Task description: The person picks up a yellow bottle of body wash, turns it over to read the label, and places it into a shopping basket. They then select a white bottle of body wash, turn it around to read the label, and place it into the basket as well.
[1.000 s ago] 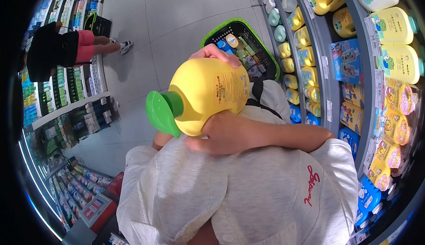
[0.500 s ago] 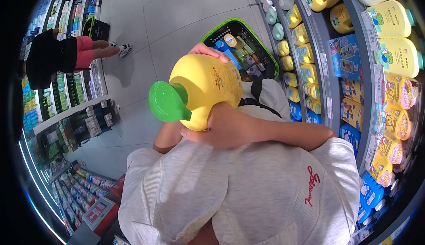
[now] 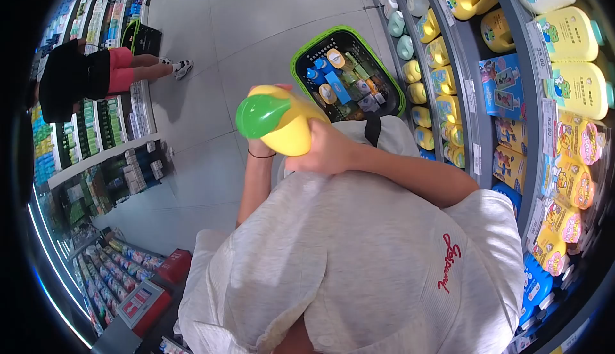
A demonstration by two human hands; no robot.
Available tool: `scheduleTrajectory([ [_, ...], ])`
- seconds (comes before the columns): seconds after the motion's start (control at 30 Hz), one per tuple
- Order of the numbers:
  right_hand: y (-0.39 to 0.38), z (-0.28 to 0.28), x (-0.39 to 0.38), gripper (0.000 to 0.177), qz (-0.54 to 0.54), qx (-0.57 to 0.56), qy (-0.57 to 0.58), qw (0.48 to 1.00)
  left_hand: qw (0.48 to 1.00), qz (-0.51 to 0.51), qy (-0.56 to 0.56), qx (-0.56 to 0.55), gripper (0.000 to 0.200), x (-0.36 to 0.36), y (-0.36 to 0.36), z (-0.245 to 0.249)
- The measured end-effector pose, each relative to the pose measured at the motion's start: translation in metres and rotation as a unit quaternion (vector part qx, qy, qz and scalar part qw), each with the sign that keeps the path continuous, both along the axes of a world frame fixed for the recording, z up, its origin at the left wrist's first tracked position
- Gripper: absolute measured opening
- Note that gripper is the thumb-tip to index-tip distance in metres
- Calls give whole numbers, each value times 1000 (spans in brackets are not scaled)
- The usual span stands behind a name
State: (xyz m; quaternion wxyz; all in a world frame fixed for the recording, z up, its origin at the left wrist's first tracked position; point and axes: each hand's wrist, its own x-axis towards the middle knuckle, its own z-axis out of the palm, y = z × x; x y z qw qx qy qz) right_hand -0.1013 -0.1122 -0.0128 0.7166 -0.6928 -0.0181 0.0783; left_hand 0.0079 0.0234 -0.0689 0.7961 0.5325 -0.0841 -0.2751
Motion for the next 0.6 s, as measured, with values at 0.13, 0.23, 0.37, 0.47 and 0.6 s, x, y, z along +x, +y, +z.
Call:
scheduleTrajectory([
  [0.13,-21,-7,-2,28,-44,208,110,971,996,88,-4,-32,21,6,7,11],
  [0.23,-41,-13,-4,13,-6,382,66,922,991,130,26,21,22,18,25,-30],
  [0.37,-61,-11,0,26,85,532,-87,838,968,113,121,190,25,12,67,-137],
  [0.47,-70,2,-2,24,71,559,-112,818,884,-44,95,455,30,-31,142,-254],
  [0.6,-84,6,-5,25,94,581,-169,790,727,-296,-115,609,30,-110,249,-348],
])
